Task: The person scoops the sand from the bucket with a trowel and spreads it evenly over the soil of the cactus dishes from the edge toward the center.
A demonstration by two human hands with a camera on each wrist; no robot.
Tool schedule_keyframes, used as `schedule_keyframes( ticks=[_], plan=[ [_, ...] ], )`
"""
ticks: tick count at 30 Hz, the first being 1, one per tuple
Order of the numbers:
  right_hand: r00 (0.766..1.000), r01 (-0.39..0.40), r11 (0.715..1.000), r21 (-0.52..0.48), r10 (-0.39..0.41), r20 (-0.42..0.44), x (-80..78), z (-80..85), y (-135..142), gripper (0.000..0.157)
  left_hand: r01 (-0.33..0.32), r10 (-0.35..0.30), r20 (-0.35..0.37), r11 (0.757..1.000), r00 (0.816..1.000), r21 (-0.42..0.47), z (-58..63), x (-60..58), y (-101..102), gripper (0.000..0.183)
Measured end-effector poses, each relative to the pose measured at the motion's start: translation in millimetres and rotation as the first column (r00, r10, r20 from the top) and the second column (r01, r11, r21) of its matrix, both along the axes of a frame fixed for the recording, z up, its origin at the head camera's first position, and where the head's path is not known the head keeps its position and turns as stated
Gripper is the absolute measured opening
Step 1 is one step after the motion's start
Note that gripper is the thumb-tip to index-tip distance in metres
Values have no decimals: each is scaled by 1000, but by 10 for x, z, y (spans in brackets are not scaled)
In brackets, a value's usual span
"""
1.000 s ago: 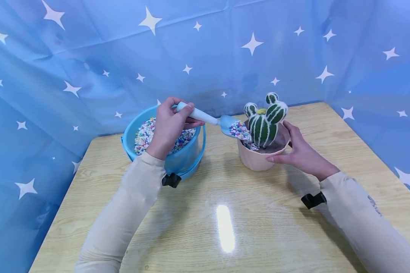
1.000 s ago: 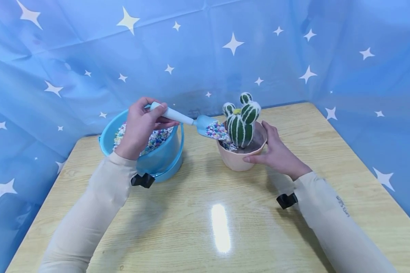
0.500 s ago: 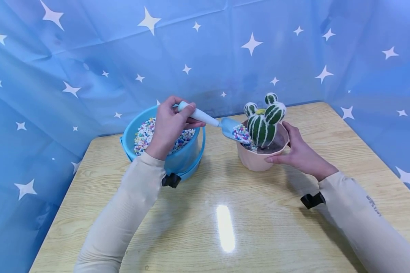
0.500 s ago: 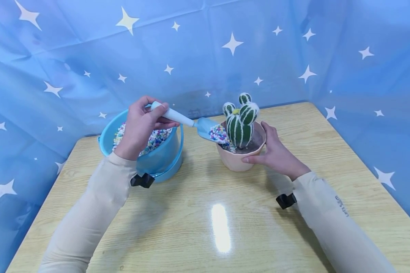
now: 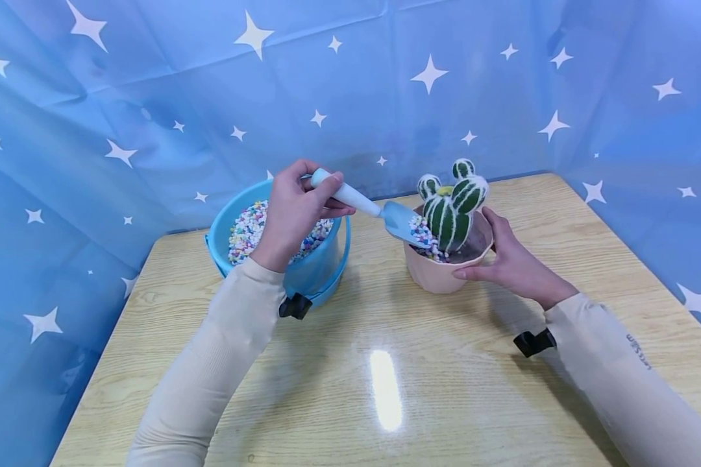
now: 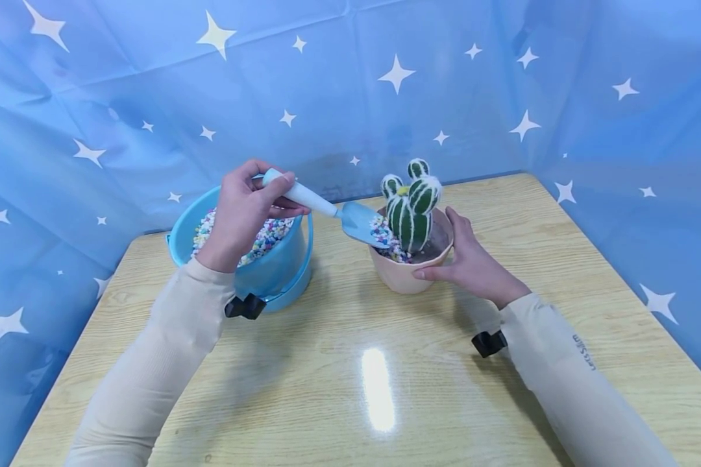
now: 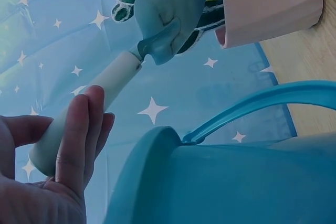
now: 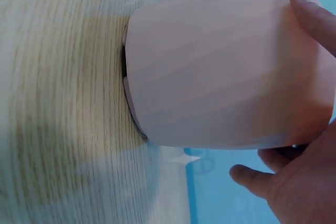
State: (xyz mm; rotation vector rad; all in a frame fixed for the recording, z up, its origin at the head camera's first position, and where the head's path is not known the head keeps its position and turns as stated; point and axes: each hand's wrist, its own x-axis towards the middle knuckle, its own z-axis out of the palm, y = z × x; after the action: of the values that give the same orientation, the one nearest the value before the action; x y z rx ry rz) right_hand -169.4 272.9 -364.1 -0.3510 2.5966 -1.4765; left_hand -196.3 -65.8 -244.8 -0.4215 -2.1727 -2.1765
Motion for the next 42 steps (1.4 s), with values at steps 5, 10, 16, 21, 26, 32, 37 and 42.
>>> schedule_keyframes(
  ticks=[5, 10, 16, 21, 26, 32, 37, 42],
  plan=[
    [1000, -1, 1000, -6, 1, -3, -10, 7, -8, 124, 0, -1, -29, 1000, 1000, -27, 21, 10, 6, 21],
    [1000, 1, 1000, 1, -1, 11, -18, 7, -6, 125, -20, 15, -45, 995, 999, -96, 40, 20, 17, 23],
    [1000, -5, 1000, 10, 5, 20, -10, 22, -19, 124, -31, 26, -61, 996, 998, -83, 48, 21, 36, 20],
    [1000, -10, 1000, 10, 10, 24, -15, 32, -27, 124, -21, 18, -62, 999, 998, -50, 52, 24, 24, 20],
    [1000, -16, 999, -38, 17, 17, -19, 23, -12, 121, -15, 17, -73, 999, 997, 30, 68, 8, -43, 18],
    [1000, -16, 998, -54, 17, 20, -24, 13, 9, 120, -47, 61, -81, 984, 995, 174, 146, 0, -283, 13],
    [1000, -12, 997, -81, 13, 16, -16, 9, 21, 117, -94, 125, -81, 946, 989, 310, 263, 36, -581, 16],
    [1000, -13, 997, -78, 13, 2, -24, 7, 24, 117, -143, 201, -129, 922, 971, 359, 353, 81, -887, 28]
  ],
)
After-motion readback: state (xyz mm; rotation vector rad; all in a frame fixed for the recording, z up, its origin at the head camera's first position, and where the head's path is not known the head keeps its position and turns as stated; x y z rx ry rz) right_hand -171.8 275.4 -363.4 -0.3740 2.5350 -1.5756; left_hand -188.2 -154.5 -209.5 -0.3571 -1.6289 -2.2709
